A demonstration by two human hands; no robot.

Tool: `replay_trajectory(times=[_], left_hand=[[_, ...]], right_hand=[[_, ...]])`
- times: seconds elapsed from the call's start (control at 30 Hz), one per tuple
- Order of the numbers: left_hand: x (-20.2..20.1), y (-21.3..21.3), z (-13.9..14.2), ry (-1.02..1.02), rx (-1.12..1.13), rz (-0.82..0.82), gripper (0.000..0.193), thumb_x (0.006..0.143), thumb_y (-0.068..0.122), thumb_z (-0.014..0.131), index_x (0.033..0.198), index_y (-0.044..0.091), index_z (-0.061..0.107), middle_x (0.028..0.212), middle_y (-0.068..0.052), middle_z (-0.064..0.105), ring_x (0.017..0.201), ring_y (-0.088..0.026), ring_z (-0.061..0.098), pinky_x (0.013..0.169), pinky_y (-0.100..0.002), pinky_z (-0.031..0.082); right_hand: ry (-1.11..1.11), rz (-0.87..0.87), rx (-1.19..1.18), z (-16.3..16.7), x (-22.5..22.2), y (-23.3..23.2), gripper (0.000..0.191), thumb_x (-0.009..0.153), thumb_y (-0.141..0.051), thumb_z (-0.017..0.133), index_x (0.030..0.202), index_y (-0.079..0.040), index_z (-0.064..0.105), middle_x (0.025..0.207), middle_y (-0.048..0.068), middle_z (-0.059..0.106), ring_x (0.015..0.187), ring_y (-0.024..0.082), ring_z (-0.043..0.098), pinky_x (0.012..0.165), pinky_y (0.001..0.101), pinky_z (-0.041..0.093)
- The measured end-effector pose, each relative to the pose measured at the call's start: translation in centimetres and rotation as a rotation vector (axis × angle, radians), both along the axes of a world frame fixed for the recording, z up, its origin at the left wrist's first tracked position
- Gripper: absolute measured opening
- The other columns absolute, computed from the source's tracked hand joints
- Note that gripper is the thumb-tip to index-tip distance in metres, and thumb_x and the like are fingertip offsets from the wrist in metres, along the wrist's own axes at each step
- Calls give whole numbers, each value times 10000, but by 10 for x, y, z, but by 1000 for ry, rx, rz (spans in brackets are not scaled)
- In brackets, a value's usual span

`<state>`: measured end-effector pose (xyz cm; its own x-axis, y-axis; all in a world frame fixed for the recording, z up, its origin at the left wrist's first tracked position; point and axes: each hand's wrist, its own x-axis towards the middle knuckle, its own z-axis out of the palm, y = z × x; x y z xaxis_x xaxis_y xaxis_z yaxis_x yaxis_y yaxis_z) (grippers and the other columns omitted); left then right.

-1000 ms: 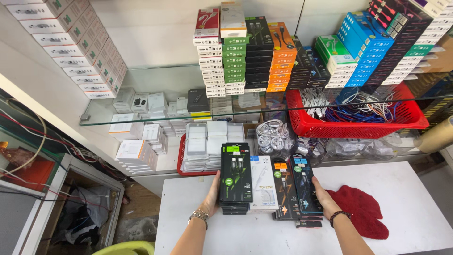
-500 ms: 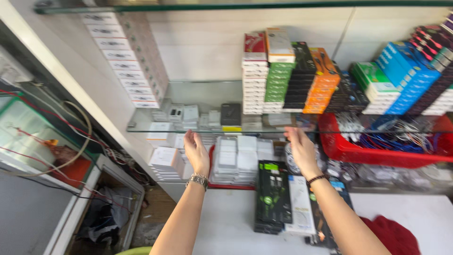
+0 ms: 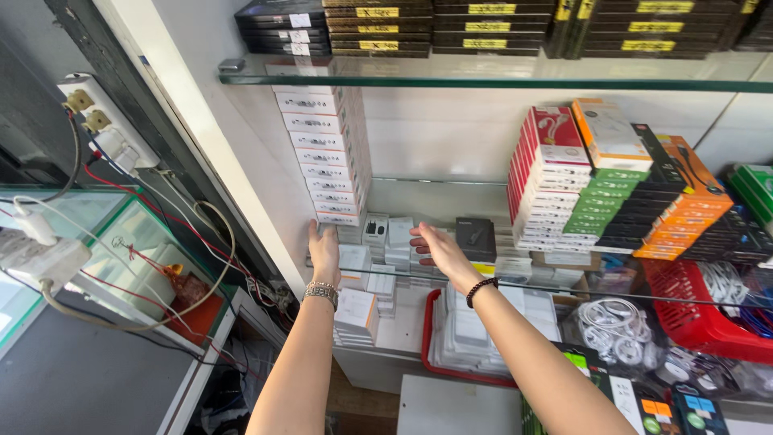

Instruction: The person removes stacks of boxed electronics from a glass shelf, places them on a counter, wipes the shelf with a red cloth, then wipes each box individually before restacking them on the shelf.

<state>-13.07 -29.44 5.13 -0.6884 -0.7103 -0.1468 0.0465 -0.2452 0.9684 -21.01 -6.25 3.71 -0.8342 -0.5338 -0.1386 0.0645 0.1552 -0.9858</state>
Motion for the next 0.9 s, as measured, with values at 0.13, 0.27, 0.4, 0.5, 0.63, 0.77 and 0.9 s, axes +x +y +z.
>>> replay_trajectory(times=[0.13,0.27,0.4,0.5,0.63,0.77,0.9], left_hand=[[-16,-14,-5,-64,-157,-25,733,949,166,517,1632,75,268,1471,-294,446,1186,-406,515,994,-498,452],[-28,-18,-12,-76,-595,96,675,967,187,554,1570,12,309,1485,-232,466,1056,-330,612,934,-424,500],[-37,-23,-18,-172,-473,30,668,943,253,521,1541,31,324,1433,-197,466,882,-260,693,853,-383,565],[-41,-27,-25,-232,-435,-38,606,963,291,503,1517,59,422,1420,-200,494,935,-292,704,924,-394,548],[-42,-30,-24,-248,-749,-45,488,1059,335,475,1422,40,618,1432,-223,590,1320,-344,567,1149,-425,426],[-49,-25,13,77,-643,52,628,1012,319,419,1539,-15,350,1570,-244,394,1451,-383,356,1169,-434,267],[-55,-15,61,218,-514,-65,632,988,319,359,1561,52,343,1594,-195,427,1470,-321,425,1168,-389,328]], right_hand=[[-27,38,-17,-2,-12,-27,651,994,-588,402,1344,-81,615,1268,118,682,1187,218,643,963,377,534],[-26,46,62,-2,-24,-39,646,992,-596,400,1333,-93,617,1269,108,678,1182,205,635,974,363,520],[-33,47,70,-3,-33,-46,634,996,-589,399,1329,-99,626,1264,98,672,1174,197,623,973,363,520],[-26,18,77,-2,-40,-49,632,1004,-581,393,1331,-95,631,1281,105,669,1192,208,617,976,365,523],[46,-76,11,15,-49,-57,656,998,-568,399,1430,-95,541,1474,74,566,1350,213,543,1050,381,487],[228,19,-200,49,-52,-76,676,1025,-517,360,1591,-154,295,1679,15,280,1536,173,254,1186,392,295],[249,63,-242,74,-48,-98,647,1036,-464,335,1612,-180,253,1700,-5,239,1546,173,221,1209,413,241]])
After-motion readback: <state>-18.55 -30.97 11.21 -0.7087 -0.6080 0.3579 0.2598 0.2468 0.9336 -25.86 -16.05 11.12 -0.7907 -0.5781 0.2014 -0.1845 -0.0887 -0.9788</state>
